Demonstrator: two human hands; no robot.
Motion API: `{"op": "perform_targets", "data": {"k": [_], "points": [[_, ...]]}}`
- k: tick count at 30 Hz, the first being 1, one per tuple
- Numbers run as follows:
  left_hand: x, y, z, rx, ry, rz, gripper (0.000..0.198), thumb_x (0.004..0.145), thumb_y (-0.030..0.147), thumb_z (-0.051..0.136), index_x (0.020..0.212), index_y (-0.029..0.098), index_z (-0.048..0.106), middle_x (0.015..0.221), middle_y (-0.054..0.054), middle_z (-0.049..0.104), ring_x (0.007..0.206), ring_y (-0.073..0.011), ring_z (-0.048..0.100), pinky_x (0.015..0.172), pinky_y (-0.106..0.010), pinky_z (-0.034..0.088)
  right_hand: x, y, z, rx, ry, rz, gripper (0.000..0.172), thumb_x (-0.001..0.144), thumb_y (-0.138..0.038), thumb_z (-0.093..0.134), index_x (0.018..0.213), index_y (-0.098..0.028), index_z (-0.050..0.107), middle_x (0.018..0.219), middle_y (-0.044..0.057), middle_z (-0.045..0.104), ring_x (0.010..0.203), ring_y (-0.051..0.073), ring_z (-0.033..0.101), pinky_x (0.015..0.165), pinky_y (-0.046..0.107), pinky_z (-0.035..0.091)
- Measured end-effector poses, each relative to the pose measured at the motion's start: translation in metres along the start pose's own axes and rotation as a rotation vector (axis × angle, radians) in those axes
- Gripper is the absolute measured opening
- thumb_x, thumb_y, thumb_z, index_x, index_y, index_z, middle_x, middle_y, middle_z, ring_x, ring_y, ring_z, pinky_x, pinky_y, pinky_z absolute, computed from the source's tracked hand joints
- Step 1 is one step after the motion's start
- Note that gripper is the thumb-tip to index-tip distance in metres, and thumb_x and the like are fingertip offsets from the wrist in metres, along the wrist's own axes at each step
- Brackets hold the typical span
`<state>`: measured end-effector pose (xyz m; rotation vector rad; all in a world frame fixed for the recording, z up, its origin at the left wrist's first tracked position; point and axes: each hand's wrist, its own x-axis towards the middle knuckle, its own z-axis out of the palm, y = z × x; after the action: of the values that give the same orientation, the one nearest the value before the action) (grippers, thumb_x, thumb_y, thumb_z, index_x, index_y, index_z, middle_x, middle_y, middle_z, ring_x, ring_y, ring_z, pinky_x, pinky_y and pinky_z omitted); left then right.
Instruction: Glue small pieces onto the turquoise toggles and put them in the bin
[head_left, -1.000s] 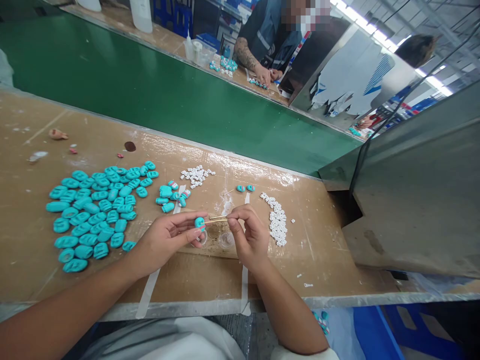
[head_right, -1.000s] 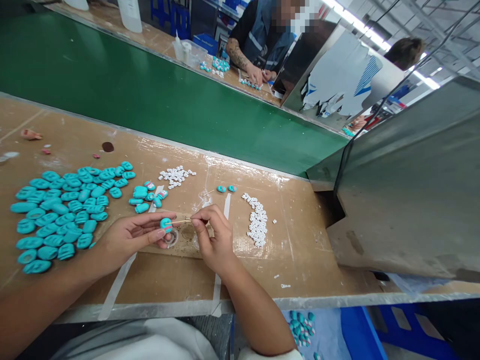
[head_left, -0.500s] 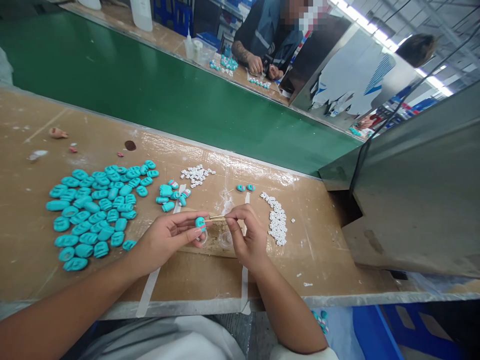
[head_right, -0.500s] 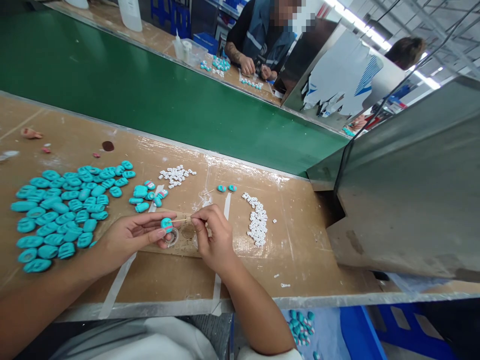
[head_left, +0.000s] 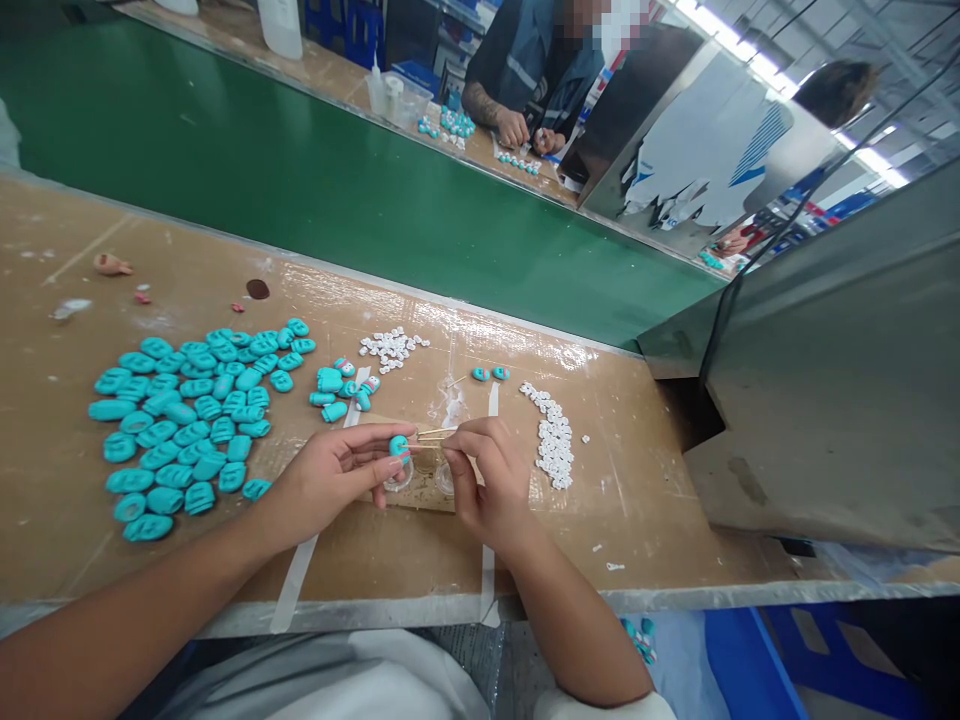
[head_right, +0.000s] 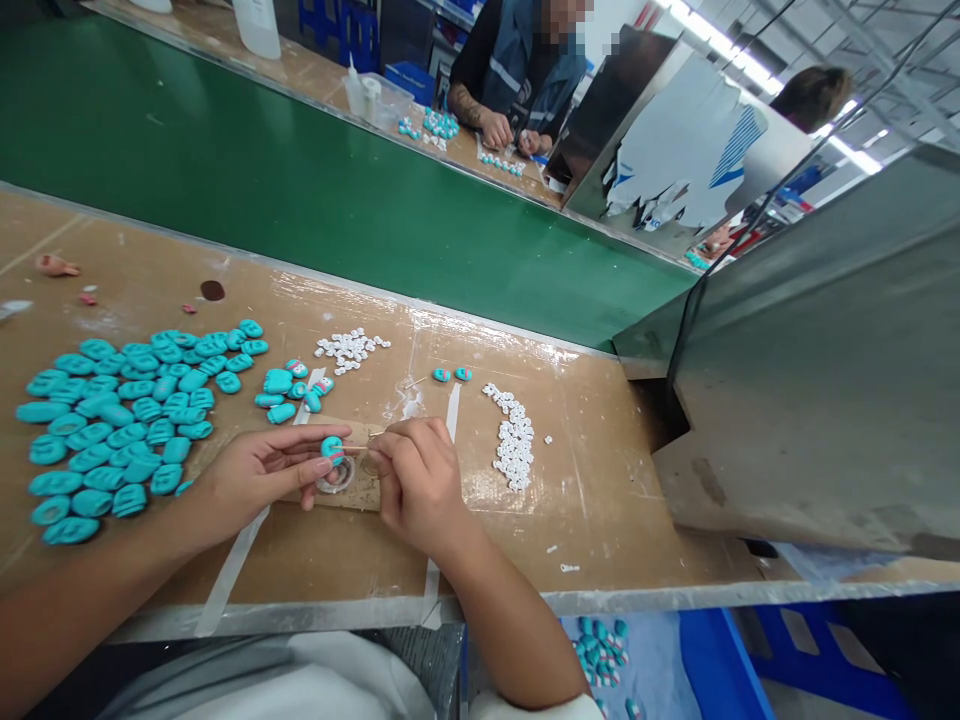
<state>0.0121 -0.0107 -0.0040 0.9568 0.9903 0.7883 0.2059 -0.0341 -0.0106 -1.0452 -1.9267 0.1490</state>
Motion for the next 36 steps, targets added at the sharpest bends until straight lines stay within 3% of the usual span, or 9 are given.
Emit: {"op": "perform_targets", "data": {"k": [5,11,14,18,21,23,26,31,36], "points": [[0.004,0.002,-0.004,0.017,0.077,0.061,0.028,0.067,0.030,0.084,0.093,0.023,0.079,0.082,-0.004,0.078,0.048,-0.0113,0.057,0.050,-0.024,0.055,0.003,0.005,-0.006,0.054,0.036,0.050,0.014,0.094,-0.011,0.047,0.094,-0.023,0.054,0.078,0.003,0.058,0.073,0.018,0.057,0.065,0.033,0.045],[0.015,0.005,-0.017,-0.112,0.314,0.171,0.033,0.065,0.030,0.087,0.096,0.021,0.077,0.093,-0.005,0.078,0.064,-0.0123,0.062,0.052,-0.019,0.051,0.007,0.011,-0.006,-0.004,-0.413,-0.162,0.018,0.096,-0.010,0.046,0.092,-0.021,0.060,0.076,0.003,0.060,0.073,0.016,0.055,0.071,0.032,0.042],[0.017,0.008,-0.020,-0.141,0.345,0.176,0.037,0.062,0.029,0.089,0.096,0.017,0.077,0.096,-0.008,0.078,0.069,-0.0144,0.062,0.051,-0.020,0.050,0.000,0.016,-0.003,-0.061,-0.503,-0.161,0.020,0.097,-0.014,0.048,0.106,-0.020,0.065,0.081,0.004,0.063,0.075,0.018,0.055,0.071,0.033,0.040],[0.016,0.007,-0.019,-0.146,0.326,0.159,0.037,0.063,0.029,0.089,0.096,0.017,0.077,0.102,-0.009,0.078,0.069,-0.0140,0.062,0.052,-0.021,0.050,-0.012,0.048,-0.011,-0.175,-0.376,0.096,0.031,0.096,-0.028,0.055,0.126,-0.024,0.060,0.089,0.006,0.062,0.082,0.020,0.056,0.075,0.034,0.042],[0.015,0.005,-0.019,-0.136,0.286,0.136,0.038,0.063,0.032,0.089,0.097,0.019,0.078,0.103,-0.007,0.078,0.070,-0.0134,0.061,0.053,-0.019,0.052,-0.017,0.085,-0.028,-0.465,-0.145,0.465,0.027,0.094,-0.023,0.054,0.117,-0.023,0.067,0.093,0.008,0.062,0.087,0.022,0.056,0.078,0.035,0.042],[0.014,0.004,-0.018,-0.134,0.275,0.122,0.039,0.062,0.034,0.091,0.096,0.020,0.079,0.100,-0.006,0.078,0.067,-0.0120,0.060,0.053,-0.018,0.052,-0.018,0.106,-0.039,-0.560,-0.080,0.586,0.024,0.091,-0.017,0.052,0.104,-0.019,0.072,0.094,0.010,0.062,0.089,0.024,0.056,0.080,0.037,0.041],[0.013,0.004,-0.018,-0.140,0.266,0.119,0.038,0.060,0.035,0.092,0.094,0.022,0.080,0.097,-0.004,0.077,0.064,-0.0108,0.059,0.052,-0.018,0.053,-0.017,0.123,-0.047,-0.593,-0.076,0.656,0.023,0.085,-0.011,0.053,0.092,-0.017,0.074,0.092,0.010,0.063,0.089,0.025,0.055,0.080,0.037,0.039],[0.011,0.003,-0.019,-0.141,0.241,0.143,0.034,0.066,0.035,0.089,0.096,0.024,0.079,0.091,-0.003,0.076,0.067,-0.0120,0.061,0.053,-0.017,0.053,-0.015,0.130,-0.041,-0.599,-0.116,0.715,0.023,0.083,-0.012,0.053,0.085,-0.019,0.075,0.089,0.007,0.065,0.086,0.023,0.050,0.080,0.036,0.035],[0.009,0.005,-0.018,-0.117,0.246,0.113,0.039,0.064,0.035,0.089,0.100,0.022,0.079,0.102,-0.005,0.077,0.062,-0.0102,0.058,0.053,-0.018,0.053,-0.015,0.136,-0.035,-0.579,-0.121,0.748,0.018,0.082,-0.013,0.052,0.075,-0.016,0.069,0.083,0.009,0.060,0.086,0.023,0.048,0.080,0.037,0.034]]}}
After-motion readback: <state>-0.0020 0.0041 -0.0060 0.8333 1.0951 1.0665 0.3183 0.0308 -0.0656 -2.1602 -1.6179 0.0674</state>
